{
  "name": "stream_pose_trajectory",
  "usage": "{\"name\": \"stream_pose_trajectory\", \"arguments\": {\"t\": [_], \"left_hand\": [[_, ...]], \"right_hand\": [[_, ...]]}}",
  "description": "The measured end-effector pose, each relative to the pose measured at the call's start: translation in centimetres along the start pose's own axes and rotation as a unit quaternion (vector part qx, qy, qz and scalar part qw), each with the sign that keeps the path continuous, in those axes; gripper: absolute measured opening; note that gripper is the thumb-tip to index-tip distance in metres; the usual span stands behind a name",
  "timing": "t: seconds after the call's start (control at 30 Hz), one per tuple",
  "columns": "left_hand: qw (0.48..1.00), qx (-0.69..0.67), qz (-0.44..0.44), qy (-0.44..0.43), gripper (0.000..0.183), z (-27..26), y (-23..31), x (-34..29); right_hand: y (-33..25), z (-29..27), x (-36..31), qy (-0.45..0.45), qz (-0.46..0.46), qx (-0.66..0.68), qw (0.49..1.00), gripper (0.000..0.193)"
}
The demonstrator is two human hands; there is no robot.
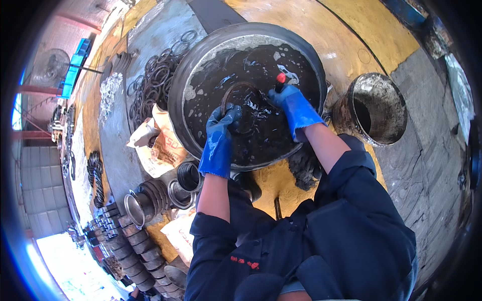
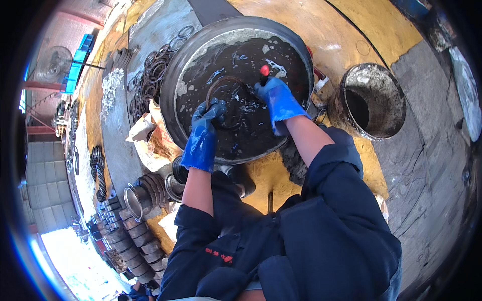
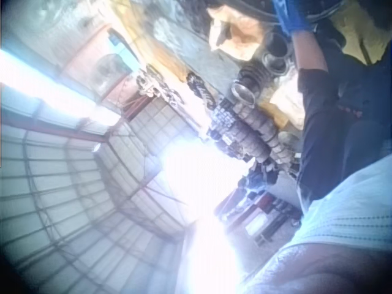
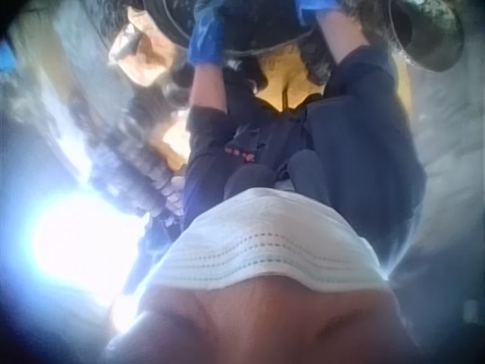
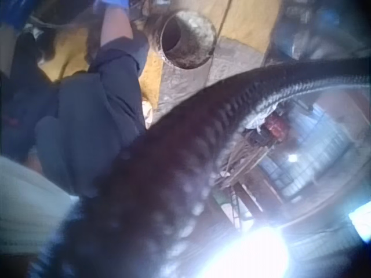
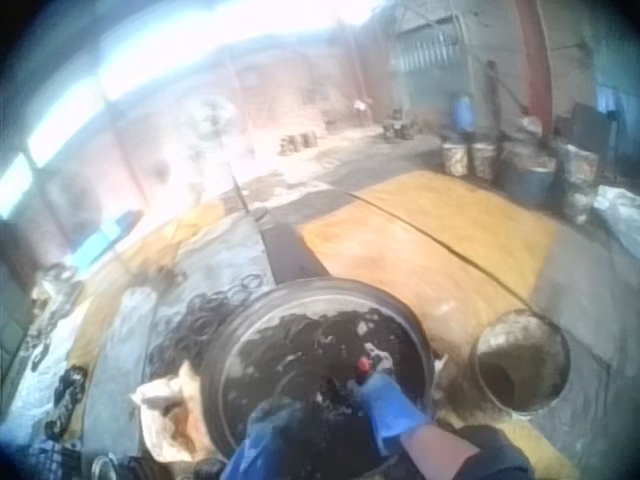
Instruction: The person uses a brush to apply liquid to circular metal rings and components within a large drum, rinsing or coating them one by one.
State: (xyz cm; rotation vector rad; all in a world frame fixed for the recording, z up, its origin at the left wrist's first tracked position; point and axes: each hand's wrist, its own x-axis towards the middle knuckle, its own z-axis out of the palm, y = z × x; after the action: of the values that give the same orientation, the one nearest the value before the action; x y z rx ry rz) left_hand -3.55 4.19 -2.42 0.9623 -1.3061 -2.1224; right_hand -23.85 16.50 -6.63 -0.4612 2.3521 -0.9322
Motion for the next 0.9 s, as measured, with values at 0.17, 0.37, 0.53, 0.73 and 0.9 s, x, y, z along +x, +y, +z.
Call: {"name": "stream_pose_trajectory", "arguments": {"t": [0.17,0.37,0.53,0.73,0.9], "left_hand": [[0.996,-0.050,-0.078,-0.012,0.030,-1.3,-1.1,0.8],[0.969,-0.214,-0.112,0.042,0.052,1.9,0.3,0.7],[0.976,-0.169,-0.079,0.111,0.053,1.4,0.1,0.8],[0.981,-0.155,-0.071,-0.097,0.040,0.0,-0.3,-0.6],[0.986,0.046,0.040,-0.152,0.030,0.1,2.1,-4.1]], "right_hand": [[-3.9,-0.8,-3.2,0.002,-0.156,0.049,0.986,0.036],[-10.2,0.1,-5.1,-0.084,-0.282,0.167,0.941,0.027],[-8.0,1.0,-9.5,0.072,-0.504,0.044,0.860,0.019],[-5.0,-1.7,-14.6,-0.009,-0.618,-0.052,0.784,0.036],[-2.0,-2.3,-15.7,-0.065,-0.592,-0.208,0.776,0.027]]}}
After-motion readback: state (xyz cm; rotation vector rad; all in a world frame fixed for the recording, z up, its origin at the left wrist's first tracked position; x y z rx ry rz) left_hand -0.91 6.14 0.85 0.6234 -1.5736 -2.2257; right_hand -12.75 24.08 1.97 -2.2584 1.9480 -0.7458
